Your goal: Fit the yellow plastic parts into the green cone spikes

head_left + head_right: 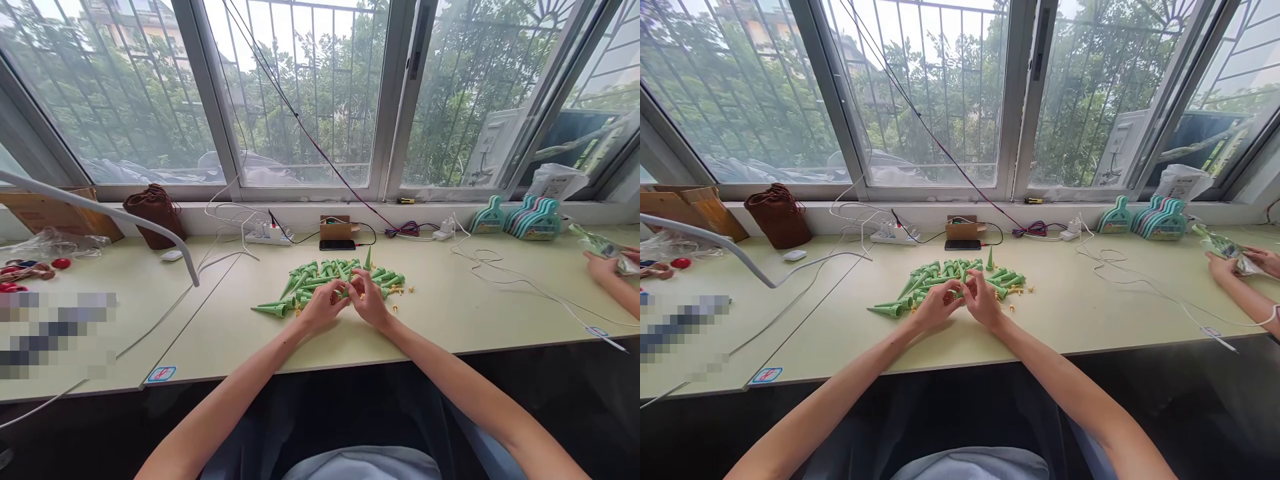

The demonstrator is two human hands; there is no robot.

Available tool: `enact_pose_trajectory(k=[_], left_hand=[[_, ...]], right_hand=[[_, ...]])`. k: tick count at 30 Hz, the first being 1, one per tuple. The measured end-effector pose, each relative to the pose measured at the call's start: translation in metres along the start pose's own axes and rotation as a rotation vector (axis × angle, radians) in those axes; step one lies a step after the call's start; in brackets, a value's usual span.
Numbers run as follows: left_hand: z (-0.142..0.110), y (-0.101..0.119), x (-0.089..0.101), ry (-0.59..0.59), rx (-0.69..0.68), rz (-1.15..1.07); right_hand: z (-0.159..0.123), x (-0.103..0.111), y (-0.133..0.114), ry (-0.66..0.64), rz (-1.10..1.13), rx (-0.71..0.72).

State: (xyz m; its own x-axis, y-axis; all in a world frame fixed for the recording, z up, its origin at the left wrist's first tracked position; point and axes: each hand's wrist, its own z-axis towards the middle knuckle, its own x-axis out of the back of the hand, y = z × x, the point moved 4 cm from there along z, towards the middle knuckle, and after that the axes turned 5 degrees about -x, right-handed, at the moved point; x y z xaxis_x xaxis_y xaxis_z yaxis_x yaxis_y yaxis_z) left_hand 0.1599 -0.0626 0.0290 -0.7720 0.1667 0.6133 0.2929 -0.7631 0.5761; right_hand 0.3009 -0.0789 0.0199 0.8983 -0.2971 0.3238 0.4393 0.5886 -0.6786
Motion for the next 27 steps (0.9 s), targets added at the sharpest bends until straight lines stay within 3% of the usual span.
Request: enact_pose_trajectory(k=[4, 11, 17, 27], left_hand=[[0.0, -0.004, -0.001, -0.007, 0.027, 0.002], [0.001, -0.005, 0.0, 0.013, 0.042, 0.06], [0.002, -0.006, 0.002, 0.051, 0.055, 0.054], [0.002, -0.011, 0.004, 0.106, 0.094, 0.08]], right_hand=[[0.002, 0.002, 0.001, -0.015, 0.007, -0.039], [0.018, 0.028, 0.018, 0.158, -0.125, -0.087], [0.02, 0.023, 0.027, 0.059, -0.307, -0.066], [0.018, 0.018, 0.03, 0.012, -0.383, -0.106]])
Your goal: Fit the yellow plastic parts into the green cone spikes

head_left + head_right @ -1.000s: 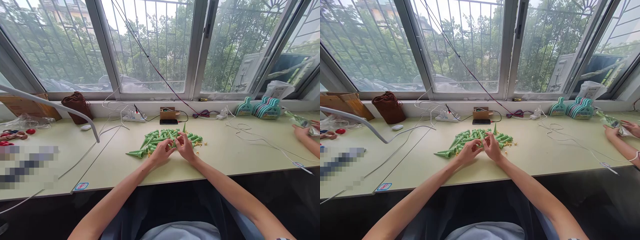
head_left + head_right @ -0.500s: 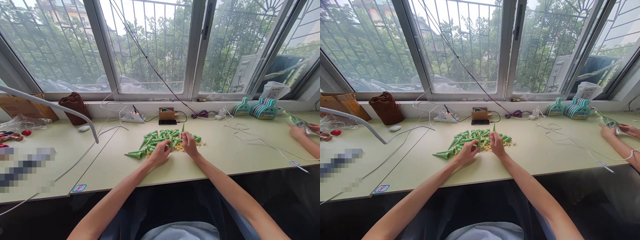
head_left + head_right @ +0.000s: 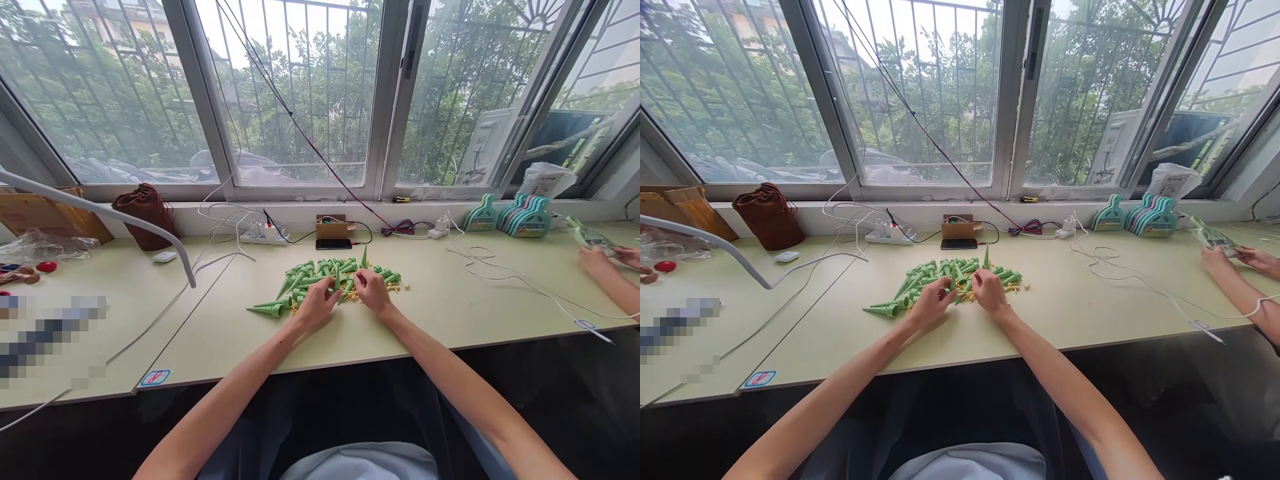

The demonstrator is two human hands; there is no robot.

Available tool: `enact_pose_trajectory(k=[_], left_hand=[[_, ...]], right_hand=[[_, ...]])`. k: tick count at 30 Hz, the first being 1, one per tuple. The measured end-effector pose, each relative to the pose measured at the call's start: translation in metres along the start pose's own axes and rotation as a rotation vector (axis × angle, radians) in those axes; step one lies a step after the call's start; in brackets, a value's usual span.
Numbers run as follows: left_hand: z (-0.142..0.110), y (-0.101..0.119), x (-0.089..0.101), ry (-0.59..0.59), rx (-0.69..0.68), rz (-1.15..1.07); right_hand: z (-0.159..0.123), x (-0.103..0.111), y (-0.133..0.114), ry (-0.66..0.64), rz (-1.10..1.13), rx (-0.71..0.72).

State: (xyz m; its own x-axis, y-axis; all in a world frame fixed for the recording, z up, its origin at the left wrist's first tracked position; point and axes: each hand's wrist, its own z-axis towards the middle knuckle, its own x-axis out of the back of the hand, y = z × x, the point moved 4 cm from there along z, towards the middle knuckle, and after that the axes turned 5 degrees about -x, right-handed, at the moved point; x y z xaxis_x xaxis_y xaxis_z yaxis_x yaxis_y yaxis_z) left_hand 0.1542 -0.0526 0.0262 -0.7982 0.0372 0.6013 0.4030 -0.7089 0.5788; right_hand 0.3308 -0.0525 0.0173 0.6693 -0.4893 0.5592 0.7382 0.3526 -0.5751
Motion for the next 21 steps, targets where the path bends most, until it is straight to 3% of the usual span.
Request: enact_pose_trajectory(k=[12, 21], left_hand=[[0.0, 0.006, 0.0, -0.086, -0.075, 0.112], [-0.002, 0.008, -0.001, -0.093, -0.093, 0.124]], right_hand=[[0.004, 0.001, 0.013, 0.036, -0.072, -0.067], [0.002, 0.001, 0.011, -0.018, -0.122, -0.062]])
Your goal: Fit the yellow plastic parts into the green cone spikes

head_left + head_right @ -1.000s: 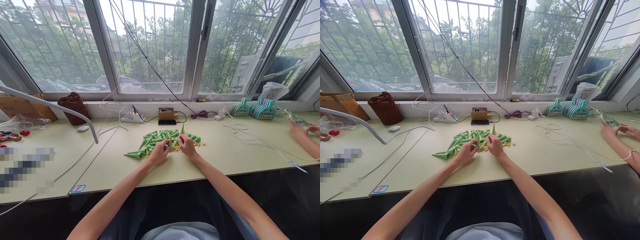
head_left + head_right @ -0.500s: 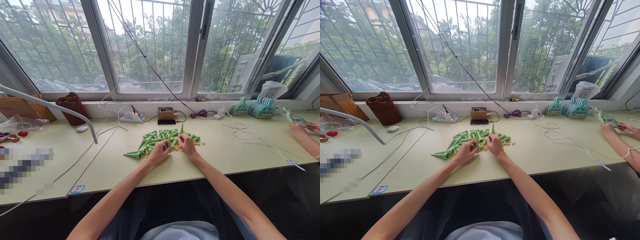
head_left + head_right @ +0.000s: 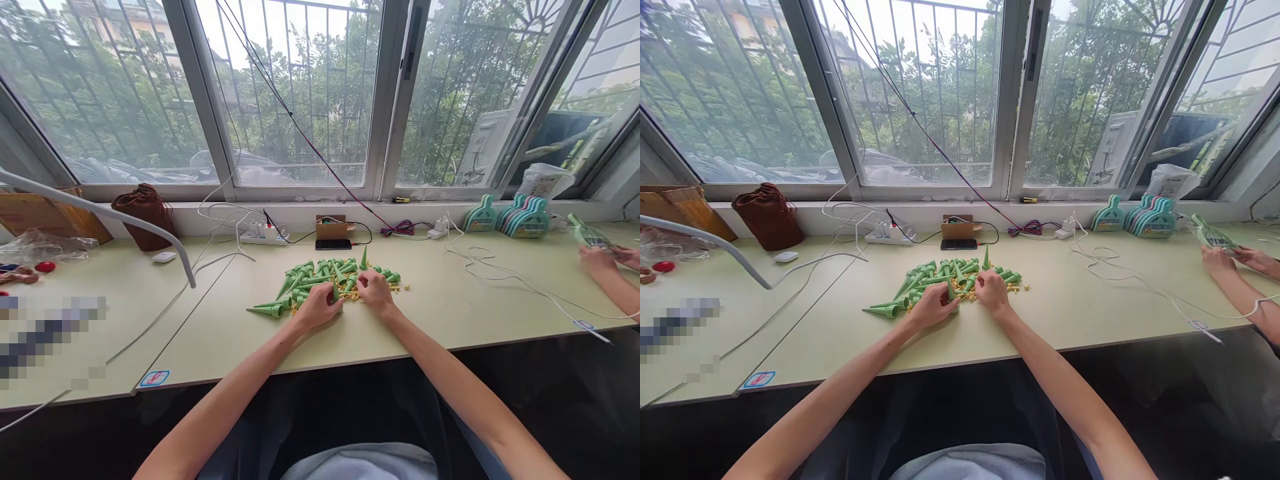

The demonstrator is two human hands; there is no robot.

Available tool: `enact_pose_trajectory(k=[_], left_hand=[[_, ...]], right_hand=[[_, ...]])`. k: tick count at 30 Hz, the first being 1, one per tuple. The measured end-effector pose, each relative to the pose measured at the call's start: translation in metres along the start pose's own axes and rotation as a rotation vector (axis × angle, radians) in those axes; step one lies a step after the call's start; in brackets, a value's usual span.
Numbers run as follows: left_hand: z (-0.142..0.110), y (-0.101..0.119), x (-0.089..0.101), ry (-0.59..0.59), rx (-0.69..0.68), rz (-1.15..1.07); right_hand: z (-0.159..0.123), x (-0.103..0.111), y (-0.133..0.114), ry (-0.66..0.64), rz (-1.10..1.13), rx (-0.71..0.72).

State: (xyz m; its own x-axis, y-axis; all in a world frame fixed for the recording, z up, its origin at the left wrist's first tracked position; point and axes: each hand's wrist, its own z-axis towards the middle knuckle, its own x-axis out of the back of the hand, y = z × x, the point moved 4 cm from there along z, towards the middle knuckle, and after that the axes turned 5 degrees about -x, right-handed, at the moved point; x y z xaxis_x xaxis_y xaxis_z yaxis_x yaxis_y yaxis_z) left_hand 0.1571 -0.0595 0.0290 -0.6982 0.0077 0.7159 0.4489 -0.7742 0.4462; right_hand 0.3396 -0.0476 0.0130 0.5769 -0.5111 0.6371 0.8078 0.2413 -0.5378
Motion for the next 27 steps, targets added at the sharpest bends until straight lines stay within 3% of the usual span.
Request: enact_pose_trajectory(k=[15, 23, 27], left_hand=[[0.002, -0.002, 0.002, 0.044, 0.024, 0.034], [0.003, 0.002, 0.011, 0.112, 0.031, -0.071], [0.002, -0.002, 0.013, 0.167, 0.097, -0.146]], right_hand=[[-0.001, 0.0, -0.003, -0.068, -0.066, 0.004], [-0.002, 0.0, -0.008, -0.106, -0.043, 0.042], [-0.002, -0.001, -0.009, -0.104, -0.036, 0.054]])
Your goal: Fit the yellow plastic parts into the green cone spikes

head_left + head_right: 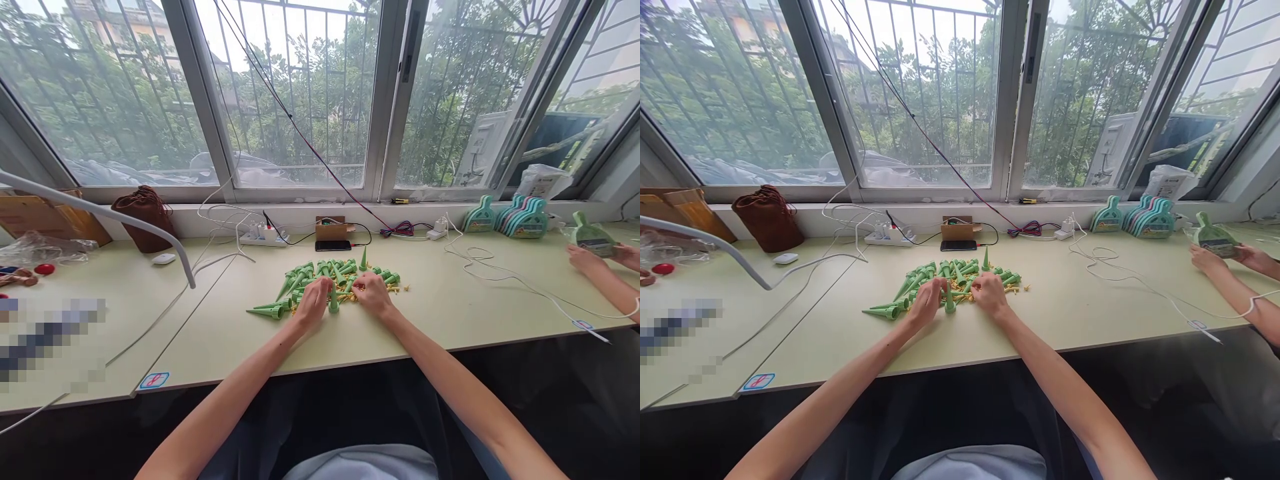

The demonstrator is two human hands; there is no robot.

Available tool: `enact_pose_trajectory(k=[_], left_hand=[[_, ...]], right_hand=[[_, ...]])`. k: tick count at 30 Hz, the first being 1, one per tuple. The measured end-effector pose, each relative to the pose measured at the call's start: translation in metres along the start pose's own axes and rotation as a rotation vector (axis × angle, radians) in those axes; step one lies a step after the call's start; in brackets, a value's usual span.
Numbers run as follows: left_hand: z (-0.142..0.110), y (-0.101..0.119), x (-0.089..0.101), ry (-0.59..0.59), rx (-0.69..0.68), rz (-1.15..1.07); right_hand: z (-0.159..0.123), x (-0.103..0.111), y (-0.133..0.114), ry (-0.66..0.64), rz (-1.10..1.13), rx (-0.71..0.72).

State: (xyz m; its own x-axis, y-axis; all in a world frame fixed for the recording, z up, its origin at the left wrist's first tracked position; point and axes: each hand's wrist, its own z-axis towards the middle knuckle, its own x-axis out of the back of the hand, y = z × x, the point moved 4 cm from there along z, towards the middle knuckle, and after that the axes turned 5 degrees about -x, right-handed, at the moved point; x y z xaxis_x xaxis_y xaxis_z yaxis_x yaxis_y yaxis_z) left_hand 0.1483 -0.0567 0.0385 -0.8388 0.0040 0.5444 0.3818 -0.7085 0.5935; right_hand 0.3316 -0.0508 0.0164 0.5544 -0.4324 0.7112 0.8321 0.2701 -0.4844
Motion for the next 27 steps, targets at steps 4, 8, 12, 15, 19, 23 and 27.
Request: enact_pose_trajectory(k=[4, 8, 12, 15, 19, 23, 27], left_hand=[[-0.0004, -0.0007, 0.0029, 0.063, 0.07, -0.038], [0.0003, 0.0018, 0.0034, 0.061, 0.069, -0.03], [0.0006, 0.0031, 0.0031, 0.054, 0.048, -0.013], [0.0006, 0.0035, 0.0029, 0.049, 0.041, -0.008], [0.0007, 0.0034, 0.0023, 0.039, 0.038, -0.011], [0.0009, 0.0028, 0.0012, 0.025, 0.043, -0.023], [0.0012, 0.0038, 0.0015, 0.03, 0.036, -0.015]], right_hand=[[-0.0001, -0.0019, 0.0004, -0.017, 0.03, 0.026], [-0.0003, -0.0028, 0.0011, -0.015, 0.036, 0.039], [0.0, -0.0033, 0.0015, -0.018, 0.024, 0.032], [0.0001, -0.0027, 0.001, -0.025, 0.02, 0.024], [-0.0001, -0.0016, 0.0002, -0.037, 0.014, 0.012], [-0.0002, -0.0024, 0.001, -0.048, 0.008, 0.003], [0.0001, -0.0031, 0.0015, -0.055, -0.001, -0.005]])
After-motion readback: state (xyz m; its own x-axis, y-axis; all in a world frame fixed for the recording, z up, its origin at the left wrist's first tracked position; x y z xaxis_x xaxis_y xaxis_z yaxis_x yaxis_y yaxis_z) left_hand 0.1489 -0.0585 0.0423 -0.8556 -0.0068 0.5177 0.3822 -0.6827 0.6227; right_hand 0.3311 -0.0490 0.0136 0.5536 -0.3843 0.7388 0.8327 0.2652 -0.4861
